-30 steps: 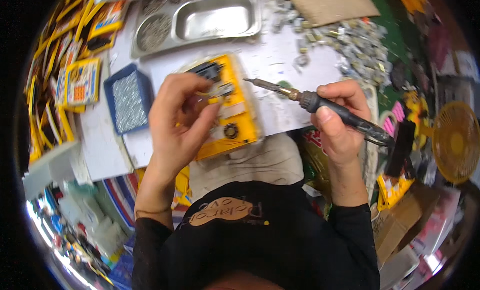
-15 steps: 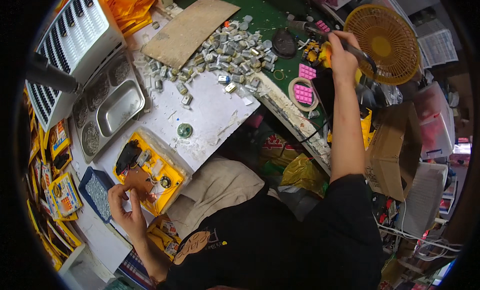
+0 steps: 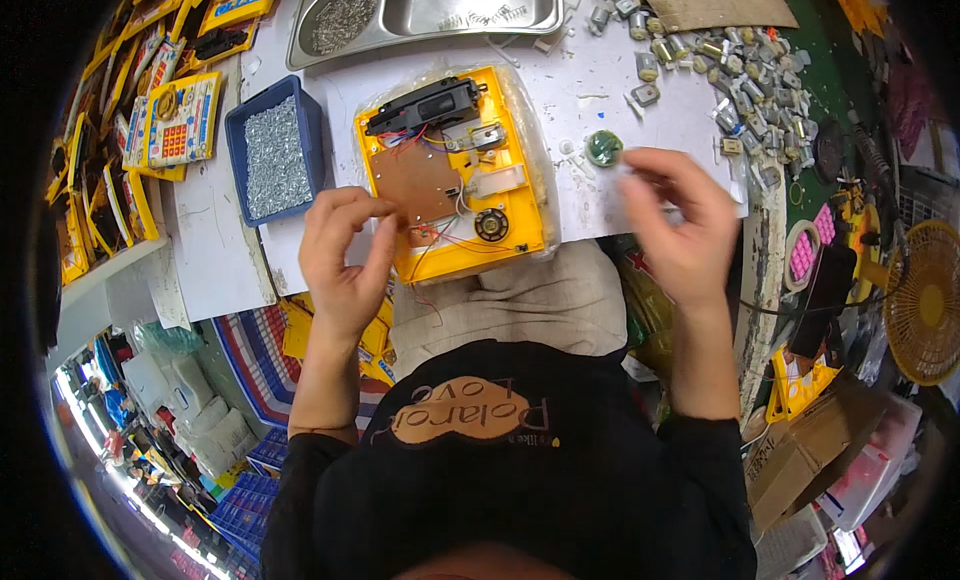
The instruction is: The person assembles the internal components of a toy electronics project by placing a motor and circuit board into a toy casing, securing them with screws using a power screwdriver, and then soldering wires to the circuit board with a soldering iron.
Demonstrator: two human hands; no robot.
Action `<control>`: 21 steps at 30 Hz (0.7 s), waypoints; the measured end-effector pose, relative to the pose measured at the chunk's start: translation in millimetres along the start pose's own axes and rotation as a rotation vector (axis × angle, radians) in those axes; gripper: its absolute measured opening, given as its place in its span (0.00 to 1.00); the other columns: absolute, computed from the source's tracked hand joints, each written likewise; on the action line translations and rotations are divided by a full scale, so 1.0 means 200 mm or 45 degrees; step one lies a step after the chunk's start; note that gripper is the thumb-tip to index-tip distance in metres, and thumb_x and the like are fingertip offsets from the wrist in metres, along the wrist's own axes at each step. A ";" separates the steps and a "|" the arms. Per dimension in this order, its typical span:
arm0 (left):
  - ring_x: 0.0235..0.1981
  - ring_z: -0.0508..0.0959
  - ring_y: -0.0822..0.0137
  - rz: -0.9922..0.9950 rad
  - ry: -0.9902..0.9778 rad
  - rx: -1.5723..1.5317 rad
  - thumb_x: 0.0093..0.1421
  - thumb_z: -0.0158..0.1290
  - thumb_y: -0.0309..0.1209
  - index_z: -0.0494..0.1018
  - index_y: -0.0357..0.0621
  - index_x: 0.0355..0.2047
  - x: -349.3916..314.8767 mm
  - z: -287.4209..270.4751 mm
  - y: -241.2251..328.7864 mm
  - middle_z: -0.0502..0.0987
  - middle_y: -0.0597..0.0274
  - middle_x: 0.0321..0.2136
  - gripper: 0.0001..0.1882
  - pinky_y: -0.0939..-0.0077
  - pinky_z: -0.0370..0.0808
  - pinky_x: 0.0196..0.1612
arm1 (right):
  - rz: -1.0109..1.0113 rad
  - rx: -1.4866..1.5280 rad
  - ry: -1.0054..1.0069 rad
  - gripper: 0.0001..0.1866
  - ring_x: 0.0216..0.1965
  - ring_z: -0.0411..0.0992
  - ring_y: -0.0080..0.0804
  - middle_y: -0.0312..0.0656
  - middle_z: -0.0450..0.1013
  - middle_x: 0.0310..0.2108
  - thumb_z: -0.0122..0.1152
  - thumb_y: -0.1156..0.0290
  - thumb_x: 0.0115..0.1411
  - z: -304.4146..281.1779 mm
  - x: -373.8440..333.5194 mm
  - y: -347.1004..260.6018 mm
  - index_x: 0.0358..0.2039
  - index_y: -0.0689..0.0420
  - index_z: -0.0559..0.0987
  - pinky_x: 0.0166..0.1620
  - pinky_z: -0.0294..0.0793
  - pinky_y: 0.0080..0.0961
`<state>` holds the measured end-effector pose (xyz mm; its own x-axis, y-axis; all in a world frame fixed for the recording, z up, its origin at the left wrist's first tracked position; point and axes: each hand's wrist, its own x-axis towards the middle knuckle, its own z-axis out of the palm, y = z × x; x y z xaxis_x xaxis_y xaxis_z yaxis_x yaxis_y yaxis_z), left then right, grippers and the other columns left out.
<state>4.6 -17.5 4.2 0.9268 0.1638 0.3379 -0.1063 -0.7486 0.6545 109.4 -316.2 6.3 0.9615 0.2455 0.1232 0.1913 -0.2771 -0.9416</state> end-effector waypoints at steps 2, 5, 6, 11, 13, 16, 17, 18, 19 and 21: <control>0.36 0.76 0.62 0.137 -0.001 0.014 0.50 0.64 0.23 0.78 0.45 0.34 0.01 0.02 0.01 0.76 0.62 0.33 0.10 0.68 0.67 0.44 | -0.132 -0.177 -0.171 0.07 0.29 0.73 0.20 0.38 0.77 0.29 0.65 0.79 0.57 0.15 0.09 -0.07 0.37 0.63 0.83 0.32 0.71 0.16; 0.34 0.75 0.62 0.197 0.010 0.022 0.49 0.64 0.23 0.78 0.45 0.34 0.04 0.04 0.02 0.75 0.64 0.32 0.11 0.67 0.66 0.42 | -0.156 -0.231 -0.271 0.06 0.26 0.73 0.20 0.39 0.77 0.27 0.65 0.78 0.57 0.25 0.18 -0.09 0.36 0.63 0.82 0.30 0.70 0.17; 0.34 0.74 0.61 0.219 0.013 0.029 0.48 0.64 0.23 0.78 0.46 0.34 0.05 0.05 0.03 0.74 0.64 0.32 0.11 0.66 0.66 0.42 | -0.160 -0.268 -0.272 0.05 0.25 0.73 0.23 0.39 0.76 0.26 0.66 0.77 0.57 0.28 0.22 -0.09 0.34 0.63 0.82 0.29 0.71 0.19; 0.35 0.74 0.61 0.258 0.005 0.005 0.46 0.65 0.23 0.78 0.47 0.34 0.12 0.07 0.06 0.73 0.65 0.33 0.13 0.66 0.66 0.42 | -0.283 -0.512 -0.270 0.07 0.24 0.75 0.35 0.41 0.76 0.23 0.68 0.70 0.54 0.36 0.29 -0.14 0.28 0.60 0.80 0.29 0.74 0.30; 0.35 0.74 0.62 0.286 0.009 0.001 0.46 0.65 0.24 0.79 0.48 0.34 0.13 0.08 0.05 0.73 0.65 0.33 0.14 0.66 0.66 0.42 | -0.315 -0.862 -0.346 0.13 0.25 0.77 0.42 0.43 0.77 0.24 0.69 0.63 0.52 0.38 0.30 -0.19 0.25 0.60 0.79 0.29 0.76 0.36; 0.35 0.74 0.62 0.325 0.016 -0.043 0.46 0.65 0.24 0.78 0.48 0.35 0.15 0.09 0.05 0.73 0.66 0.33 0.14 0.66 0.65 0.42 | -0.230 -1.134 -0.475 0.16 0.26 0.78 0.45 0.47 0.78 0.24 0.68 0.59 0.52 0.41 0.33 -0.25 0.24 0.60 0.79 0.30 0.77 0.39; 0.35 0.73 0.62 0.338 0.016 -0.037 0.47 0.65 0.24 0.78 0.49 0.35 0.16 0.09 0.05 0.73 0.66 0.34 0.13 0.66 0.65 0.43 | -0.229 -1.139 -0.473 0.16 0.26 0.78 0.45 0.47 0.78 0.24 0.68 0.59 0.52 0.41 0.34 -0.26 0.24 0.60 0.79 0.30 0.77 0.39; 0.35 0.73 0.63 0.350 0.018 -0.031 0.47 0.64 0.25 0.78 0.49 0.35 0.16 0.10 0.05 0.73 0.67 0.34 0.13 0.66 0.65 0.43 | -0.232 -1.185 -0.500 0.16 0.26 0.79 0.46 0.48 0.77 0.23 0.68 0.59 0.52 0.42 0.35 -0.27 0.24 0.61 0.80 0.31 0.78 0.39; 0.35 0.73 0.63 0.350 0.020 -0.035 0.47 0.64 0.25 0.78 0.49 0.35 0.17 0.10 0.05 0.73 0.67 0.34 0.13 0.66 0.65 0.43 | -0.233 -1.232 -0.528 0.17 0.26 0.79 0.47 0.49 0.77 0.22 0.67 0.58 0.51 0.42 0.35 -0.27 0.24 0.61 0.80 0.31 0.78 0.40; 0.34 0.73 0.64 0.391 0.018 -0.047 0.49 0.64 0.26 0.78 0.49 0.33 0.18 0.12 0.04 0.73 0.67 0.33 0.11 0.66 0.63 0.44 | -0.234 -1.228 -0.510 0.16 0.25 0.79 0.48 0.50 0.77 0.21 0.67 0.59 0.51 0.43 0.35 -0.27 0.24 0.61 0.80 0.30 0.78 0.40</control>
<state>46.2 -33.2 6.4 0.8442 -0.0569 0.5329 -0.3937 -0.7405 0.5447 149.6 -203.1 39.4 0.8005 0.5980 -0.0394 0.5715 -0.7816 -0.2501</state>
